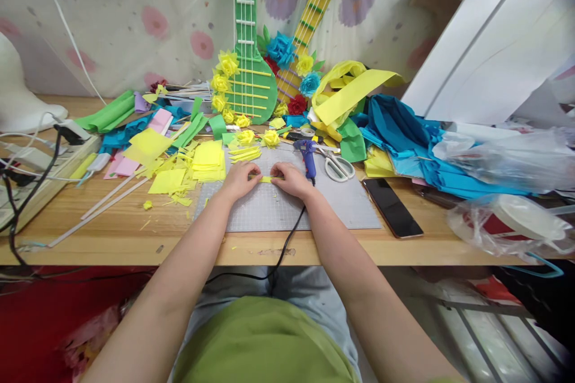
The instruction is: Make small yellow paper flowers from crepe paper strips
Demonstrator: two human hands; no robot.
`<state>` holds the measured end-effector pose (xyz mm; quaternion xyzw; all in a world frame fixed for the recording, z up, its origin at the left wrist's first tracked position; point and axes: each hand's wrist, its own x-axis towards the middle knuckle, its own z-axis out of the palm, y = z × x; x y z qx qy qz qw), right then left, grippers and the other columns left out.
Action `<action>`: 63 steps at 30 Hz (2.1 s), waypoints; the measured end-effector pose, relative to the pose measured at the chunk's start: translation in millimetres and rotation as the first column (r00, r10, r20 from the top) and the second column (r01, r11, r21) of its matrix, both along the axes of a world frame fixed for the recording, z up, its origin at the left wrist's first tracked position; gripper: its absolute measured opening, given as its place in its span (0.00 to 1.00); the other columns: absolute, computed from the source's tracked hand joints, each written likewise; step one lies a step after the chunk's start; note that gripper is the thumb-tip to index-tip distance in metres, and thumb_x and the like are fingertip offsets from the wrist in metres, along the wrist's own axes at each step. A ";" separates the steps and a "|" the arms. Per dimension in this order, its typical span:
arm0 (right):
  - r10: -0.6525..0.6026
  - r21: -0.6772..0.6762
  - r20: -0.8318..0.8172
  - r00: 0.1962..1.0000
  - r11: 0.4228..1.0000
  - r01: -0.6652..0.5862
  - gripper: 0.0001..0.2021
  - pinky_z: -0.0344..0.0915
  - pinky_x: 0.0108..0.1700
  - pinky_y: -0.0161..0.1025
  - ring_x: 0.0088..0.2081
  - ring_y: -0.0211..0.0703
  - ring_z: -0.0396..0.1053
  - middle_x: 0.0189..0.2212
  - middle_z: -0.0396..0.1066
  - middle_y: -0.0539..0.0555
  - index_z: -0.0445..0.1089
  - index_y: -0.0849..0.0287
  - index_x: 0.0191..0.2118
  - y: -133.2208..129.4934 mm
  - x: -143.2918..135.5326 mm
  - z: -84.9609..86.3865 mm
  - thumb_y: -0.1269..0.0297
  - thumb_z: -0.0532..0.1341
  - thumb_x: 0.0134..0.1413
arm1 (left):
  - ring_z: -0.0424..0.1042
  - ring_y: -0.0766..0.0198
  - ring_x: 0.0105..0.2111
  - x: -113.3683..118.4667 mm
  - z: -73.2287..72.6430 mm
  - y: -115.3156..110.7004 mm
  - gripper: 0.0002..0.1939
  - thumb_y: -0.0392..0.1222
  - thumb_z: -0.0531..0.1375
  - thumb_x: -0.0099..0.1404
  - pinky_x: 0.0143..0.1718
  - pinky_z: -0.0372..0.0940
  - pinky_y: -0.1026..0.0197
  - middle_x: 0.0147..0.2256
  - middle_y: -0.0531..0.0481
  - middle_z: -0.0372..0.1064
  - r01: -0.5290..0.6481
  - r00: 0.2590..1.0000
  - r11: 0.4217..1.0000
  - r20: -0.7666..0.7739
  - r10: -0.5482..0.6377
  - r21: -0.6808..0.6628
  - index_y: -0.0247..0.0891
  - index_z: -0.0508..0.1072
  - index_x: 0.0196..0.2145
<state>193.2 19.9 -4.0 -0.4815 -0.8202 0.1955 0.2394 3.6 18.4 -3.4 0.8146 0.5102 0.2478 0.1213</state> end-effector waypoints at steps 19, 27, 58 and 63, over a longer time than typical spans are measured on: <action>-0.246 -0.360 -0.602 0.759 0.933 0.017 0.14 0.62 0.35 0.35 0.29 0.35 0.65 0.26 0.65 0.46 0.61 0.58 0.40 6.4 -3.1 -3.6 0.66 0.58 0.43 | 0.74 0.64 0.28 6.4 10.2 -3.9 0.17 0.42 0.63 0.51 0.29 0.66 0.63 0.31 0.46 0.74 0.179 0.683 0.739 0.623 0.382 -0.649 0.33 0.69 0.38; -0.360 -0.402 -0.727 0.585 0.913 0.062 0.17 0.61 0.34 0.34 0.27 0.33 0.67 0.26 0.64 0.45 0.59 0.58 0.38 8.6 -4.6 -5.8 0.62 0.60 0.39 | 0.75 0.62 0.28 3.7 12.5 -5.8 0.17 0.40 0.65 0.48 0.27 0.67 0.63 0.32 0.43 0.75 0.225 0.664 0.706 0.635 0.394 -0.672 0.32 0.70 0.37; -0.384 -0.341 -0.694 0.609 0.920 0.191 0.21 0.62 0.30 0.37 0.23 0.38 0.68 0.19 0.64 0.41 0.54 0.55 0.40 6.5 -21.0 -12.4 0.60 0.62 0.38 | 0.73 0.62 0.25 9.0 14.7 -6.6 0.19 0.38 0.69 0.40 0.25 0.66 0.63 0.24 0.47 0.73 0.165 0.657 0.720 0.620 0.429 -0.673 0.32 0.69 0.30; -0.354 -0.310 -0.678 0.644 0.932 0.186 0.20 0.62 0.31 0.37 0.23 0.38 0.67 0.20 0.63 0.41 0.54 0.54 0.40 4.3 -21.8 -9.9 0.61 0.62 0.39 | 0.73 0.61 0.32 11.3 16.7 -7.9 0.23 0.44 0.69 0.41 0.28 0.68 0.62 0.30 0.47 0.74 0.184 0.657 0.751 0.648 0.386 -0.634 0.33 0.71 0.35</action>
